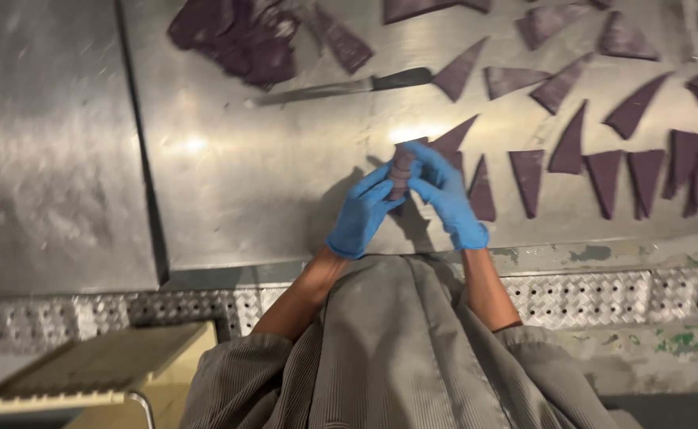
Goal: Rolling and shaping purple dough into crescent or croissant shapes at a bakery workstation.
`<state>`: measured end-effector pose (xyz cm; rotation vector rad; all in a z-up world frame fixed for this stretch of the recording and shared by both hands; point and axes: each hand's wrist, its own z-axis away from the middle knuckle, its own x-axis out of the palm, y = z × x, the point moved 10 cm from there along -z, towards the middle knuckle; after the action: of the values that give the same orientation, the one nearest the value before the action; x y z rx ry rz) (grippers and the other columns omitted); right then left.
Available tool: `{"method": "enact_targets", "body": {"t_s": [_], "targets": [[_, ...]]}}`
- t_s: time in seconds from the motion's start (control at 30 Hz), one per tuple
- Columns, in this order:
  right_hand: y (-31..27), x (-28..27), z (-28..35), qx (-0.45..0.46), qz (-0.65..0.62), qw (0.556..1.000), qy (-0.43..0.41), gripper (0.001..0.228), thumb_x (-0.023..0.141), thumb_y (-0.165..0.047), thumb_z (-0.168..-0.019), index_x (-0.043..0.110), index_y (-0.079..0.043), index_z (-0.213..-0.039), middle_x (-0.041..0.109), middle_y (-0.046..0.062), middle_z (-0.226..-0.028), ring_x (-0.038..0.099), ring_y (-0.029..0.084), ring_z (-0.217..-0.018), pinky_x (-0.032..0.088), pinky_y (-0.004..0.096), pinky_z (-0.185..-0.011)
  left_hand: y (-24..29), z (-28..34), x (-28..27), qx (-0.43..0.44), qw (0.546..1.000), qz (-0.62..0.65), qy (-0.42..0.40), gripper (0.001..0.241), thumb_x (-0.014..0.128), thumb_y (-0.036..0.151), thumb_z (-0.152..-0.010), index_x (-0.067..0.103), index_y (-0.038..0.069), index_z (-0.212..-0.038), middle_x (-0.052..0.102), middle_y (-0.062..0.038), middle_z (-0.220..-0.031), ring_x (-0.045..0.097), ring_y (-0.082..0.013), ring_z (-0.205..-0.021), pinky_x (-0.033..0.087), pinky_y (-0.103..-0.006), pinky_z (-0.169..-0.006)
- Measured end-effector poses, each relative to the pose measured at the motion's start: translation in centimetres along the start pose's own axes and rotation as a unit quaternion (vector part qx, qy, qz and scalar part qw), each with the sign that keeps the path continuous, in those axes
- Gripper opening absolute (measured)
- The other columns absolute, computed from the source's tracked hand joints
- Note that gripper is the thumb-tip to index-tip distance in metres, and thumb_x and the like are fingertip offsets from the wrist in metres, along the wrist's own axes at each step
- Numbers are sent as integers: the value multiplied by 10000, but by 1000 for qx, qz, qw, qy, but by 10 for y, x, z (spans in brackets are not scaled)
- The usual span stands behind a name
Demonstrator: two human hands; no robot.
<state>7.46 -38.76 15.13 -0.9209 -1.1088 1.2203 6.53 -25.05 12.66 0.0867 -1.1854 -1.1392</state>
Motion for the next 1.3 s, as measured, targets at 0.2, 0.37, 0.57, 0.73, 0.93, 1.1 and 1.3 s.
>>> {"method": "enact_targets", "body": {"t_s": [0.2, 0.37, 0.57, 0.73, 0.93, 1.1, 1.3], "targets": [[83, -79, 15, 52, -32, 998, 25, 456, 661, -83, -960, 600, 36, -1396, 662, 38, -1275, 615, 121, -1164, 487, 283, -1040, -41, -51, 28, -16, 999, 1, -43, 748, 482, 74, -1008, 93, 145, -1644, 595, -75, -1345, 642, -177, -1167, 560, -375, -981], [79, -134, 17, 94, -47, 993, 51, 382, 689, -166, -968, 674, 56, -1279, 713, 81, -1181, 639, 148, -1075, 505, 287, -979, -71, -88, 51, -20, 988, -143, -59, 661, 525, 84, -1043, 210, 67, -1624, 647, -112, -1220, 691, -196, -986, 607, -321, -851], [37, -325, 12, 77, 63, 967, 236, 220, 752, -187, -954, 725, -15, -1090, 705, 31, -976, 627, 104, -896, 478, 253, -831, -18, -91, -6, 206, 819, -519, 129, 569, 684, 192, -950, 522, 22, -1469, 644, -165, -1234, 602, -332, -980, 492, -455, -862], [-30, -487, 21, -13, 148, 922, 356, 182, 781, -184, -983, 752, -5, -967, 729, 27, -866, 635, 91, -765, 487, 241, -737, 7, -71, -38, 251, 580, -745, 216, 699, 733, 331, -921, 495, 21, -1501, 461, -242, -1507, 444, -459, -1292, 410, -584, -1000], [-17, -649, 47, -20, 212, 854, 475, 271, 823, -200, -946, 746, 32, -828, 719, 61, -763, 618, 107, -667, 480, 269, -659, -10, -96, -25, 212, 614, -737, 186, 624, 740, 274, -892, 540, 93, -1454, 581, -196, -1332, 539, -432, -1175, 464, -527, -989], [17, -728, 44, 59, 356, 780, 511, 416, 881, -328, -882, 712, 33, -763, 610, 126, -644, 526, 147, -570, 434, 377, -584, -23, -106, -21, 128, 689, -690, 182, 535, 689, 154, -889, 600, 113, -1415, 634, -195, -1219, 605, -400, -1104, 513, -473, -942], [4, -702, 28, 58, 492, 699, 515, 497, 894, -383, -888, 626, -18, -684, 515, 108, -558, 434, 189, -496, 399, 466, -536, -35, -102, -43, 192, 746, -611, 182, 561, 662, 106, -893, 536, 32, -1435, 613, -231, -1312, 581, -432, -1188, 485, -491, -1010]]}}
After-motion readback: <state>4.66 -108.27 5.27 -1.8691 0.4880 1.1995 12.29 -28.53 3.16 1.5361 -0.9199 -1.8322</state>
